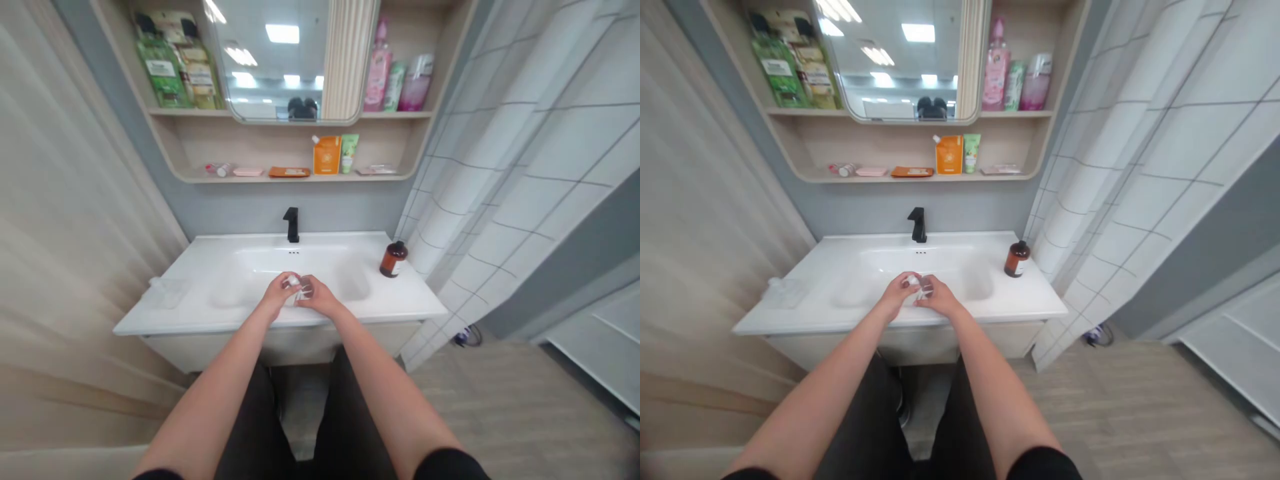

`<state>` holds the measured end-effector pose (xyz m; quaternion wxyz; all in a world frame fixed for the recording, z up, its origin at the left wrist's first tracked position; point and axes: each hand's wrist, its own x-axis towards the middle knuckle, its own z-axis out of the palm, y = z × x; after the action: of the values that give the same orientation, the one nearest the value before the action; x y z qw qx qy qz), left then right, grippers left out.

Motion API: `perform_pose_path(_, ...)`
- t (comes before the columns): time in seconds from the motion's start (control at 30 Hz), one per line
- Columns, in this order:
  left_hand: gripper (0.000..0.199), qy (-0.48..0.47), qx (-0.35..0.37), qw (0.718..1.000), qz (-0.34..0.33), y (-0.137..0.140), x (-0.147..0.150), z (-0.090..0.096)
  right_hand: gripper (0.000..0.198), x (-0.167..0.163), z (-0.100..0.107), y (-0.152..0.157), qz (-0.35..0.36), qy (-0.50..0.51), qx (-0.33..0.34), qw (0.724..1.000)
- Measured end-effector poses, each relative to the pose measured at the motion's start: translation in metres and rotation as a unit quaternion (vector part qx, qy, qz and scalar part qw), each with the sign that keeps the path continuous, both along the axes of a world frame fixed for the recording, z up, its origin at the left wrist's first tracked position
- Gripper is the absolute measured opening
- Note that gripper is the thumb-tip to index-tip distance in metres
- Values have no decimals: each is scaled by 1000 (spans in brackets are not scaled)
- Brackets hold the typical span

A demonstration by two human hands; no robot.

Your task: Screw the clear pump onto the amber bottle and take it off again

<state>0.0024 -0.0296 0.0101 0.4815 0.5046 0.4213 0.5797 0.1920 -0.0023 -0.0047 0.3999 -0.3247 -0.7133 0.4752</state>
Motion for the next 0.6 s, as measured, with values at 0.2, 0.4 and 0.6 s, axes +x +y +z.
perform_pose_path(0.2, 49, -12, 3, 1000, 12, 2, 0, -3, 71, -1, 3, 0, -10, -7, -6, 1000)
perform_pose_path(0.4, 52, -26, -4, 1000, -2, 3, -1, -3, 71, 0, -3, 2, 6, 4, 3, 1000)
perform_pose_path(0.6, 52, -13, -2, 1000, 11, 3, -1, -3, 72, 0, -5, 4, 12, 13, 5, 1000)
